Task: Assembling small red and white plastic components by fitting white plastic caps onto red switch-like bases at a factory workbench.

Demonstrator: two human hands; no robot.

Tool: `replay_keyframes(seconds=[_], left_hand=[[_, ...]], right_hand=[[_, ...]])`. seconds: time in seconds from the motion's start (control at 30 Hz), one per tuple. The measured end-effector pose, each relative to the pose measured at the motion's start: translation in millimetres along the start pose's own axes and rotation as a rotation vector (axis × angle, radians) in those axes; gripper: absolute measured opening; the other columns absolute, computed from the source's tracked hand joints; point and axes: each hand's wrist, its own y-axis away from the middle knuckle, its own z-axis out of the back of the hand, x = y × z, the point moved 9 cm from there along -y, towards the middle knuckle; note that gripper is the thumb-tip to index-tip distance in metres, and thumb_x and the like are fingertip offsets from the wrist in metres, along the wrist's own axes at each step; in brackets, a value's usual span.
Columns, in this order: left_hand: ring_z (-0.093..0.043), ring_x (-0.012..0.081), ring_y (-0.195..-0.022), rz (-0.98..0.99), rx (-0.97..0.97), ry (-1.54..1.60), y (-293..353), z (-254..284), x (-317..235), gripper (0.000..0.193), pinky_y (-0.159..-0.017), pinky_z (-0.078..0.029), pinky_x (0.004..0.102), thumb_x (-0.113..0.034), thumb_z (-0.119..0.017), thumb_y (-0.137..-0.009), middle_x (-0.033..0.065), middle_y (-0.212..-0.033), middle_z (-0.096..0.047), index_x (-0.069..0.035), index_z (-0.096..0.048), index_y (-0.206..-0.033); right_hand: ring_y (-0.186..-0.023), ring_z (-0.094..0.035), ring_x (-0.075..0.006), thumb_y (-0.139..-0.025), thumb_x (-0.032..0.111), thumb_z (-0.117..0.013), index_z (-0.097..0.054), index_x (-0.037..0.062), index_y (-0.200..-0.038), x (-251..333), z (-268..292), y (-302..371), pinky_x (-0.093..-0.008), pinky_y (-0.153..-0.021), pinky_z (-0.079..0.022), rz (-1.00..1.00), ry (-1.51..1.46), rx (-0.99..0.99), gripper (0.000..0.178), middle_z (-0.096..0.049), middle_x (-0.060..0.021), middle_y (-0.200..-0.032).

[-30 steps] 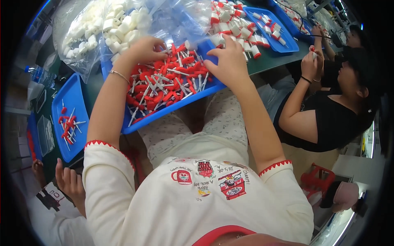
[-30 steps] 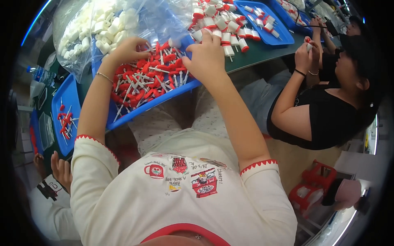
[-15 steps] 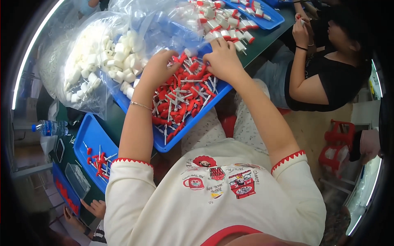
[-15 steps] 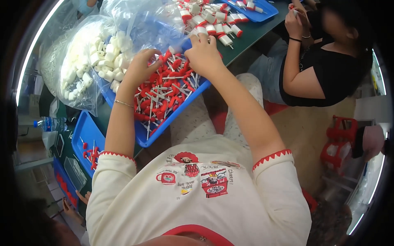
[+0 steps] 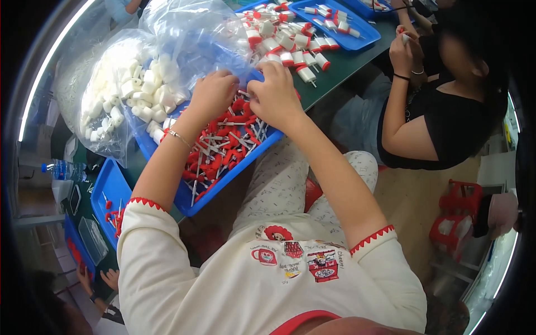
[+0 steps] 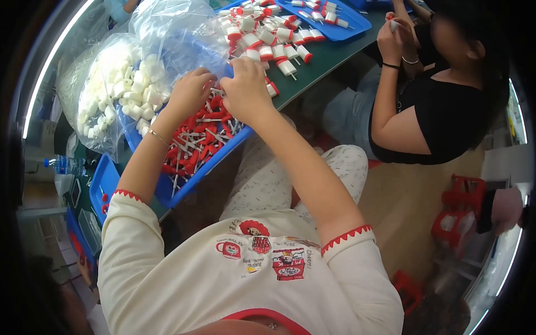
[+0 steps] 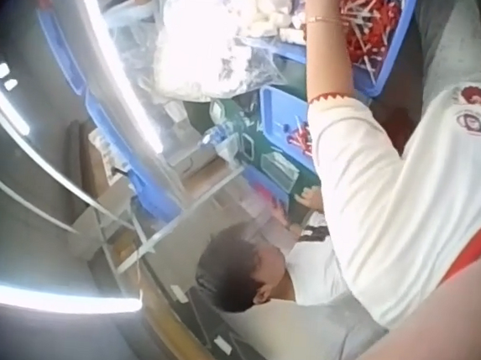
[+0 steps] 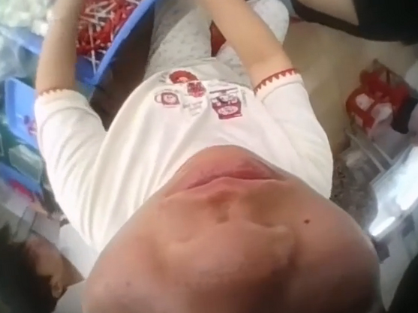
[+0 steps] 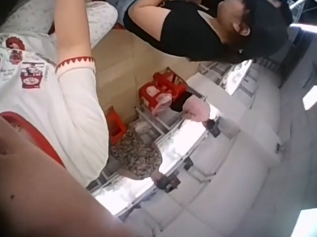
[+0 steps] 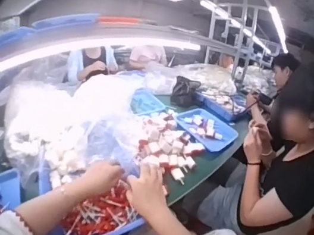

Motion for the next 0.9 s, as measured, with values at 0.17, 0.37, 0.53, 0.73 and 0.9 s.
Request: replay_keyframes(seconds=[0.17,0.37,0.53,0.73,0.9], left_hand=[[-0.054,0.0263,-0.097,0.209,0.369,-0.115,-22.5,-38.5,5.3,0.022,-0.077,-0.043,0.0449,-0.029,-0.054,-0.076,0.0094,-0.097,-0.059,-0.014,-0.062,-0.089],[-0.058,0.0291,-0.090,0.184,0.214,-0.113,-13.3,-37.2,14.5,0.031,-0.075,-0.044,0.0448,-0.034,-0.055,-0.074,0.0124,-0.092,-0.061,-0.013,-0.060,-0.095],[-0.058,0.0325,-0.085,0.221,0.278,0.259,-12.5,-26.6,19.1,0.033,-0.071,-0.045,0.0390,-0.028,-0.061,-0.072,0.0165,-0.088,-0.061,-0.009,-0.058,-0.098],[-0.056,0.0160,-0.091,0.143,-0.036,0.645,-3.6,30.7,-0.9,0.033,-0.075,-0.048,0.0288,0.000,-0.061,-0.071,0.0083,-0.094,-0.058,-0.003,-0.053,-0.103],[-0.056,0.0147,-0.091,0.040,-0.070,0.793,0.8,33.6,0.0,0.031,-0.078,-0.049,0.0260,0.005,-0.060,-0.072,0.0078,-0.102,-0.055,0.000,-0.053,-0.102]], right_hand=[[-0.088,-0.049,-0.0332,-0.066,0.003,-0.057,-0.052,0.0022,-0.074,-6.5,10.2,-0.8,-0.0406,-0.073,-0.040,-0.096,-0.373,-0.052,0.009,-0.053,-0.0168,-0.089],[-0.067,-0.057,-0.0273,-0.072,0.004,-0.058,-0.055,0.0002,-0.085,-3.9,5.4,1.2,-0.0318,-0.063,-0.045,-0.095,-0.521,0.003,0.014,-0.059,-0.0138,-0.080],[-0.075,-0.059,-0.0113,-0.082,0.007,-0.054,-0.058,-0.0010,-0.099,-27.5,-5.1,9.1,-0.0226,-0.061,-0.048,-0.378,-1.107,0.079,0.019,-0.061,-0.0076,-0.088],[-0.071,-0.057,-0.0089,-0.082,0.006,-0.054,-0.055,-0.0026,-0.104,-37.8,-8.2,11.1,-0.0197,-0.062,-0.045,-0.459,-1.205,0.092,0.023,-0.059,-0.0065,-0.091],[-0.071,-0.057,-0.0094,-0.081,0.008,-0.058,-0.057,-0.0004,-0.101,-56.3,-5.5,19.3,-0.0201,-0.065,-0.045,-0.637,-1.198,-0.048,0.021,-0.061,-0.0070,-0.083]])
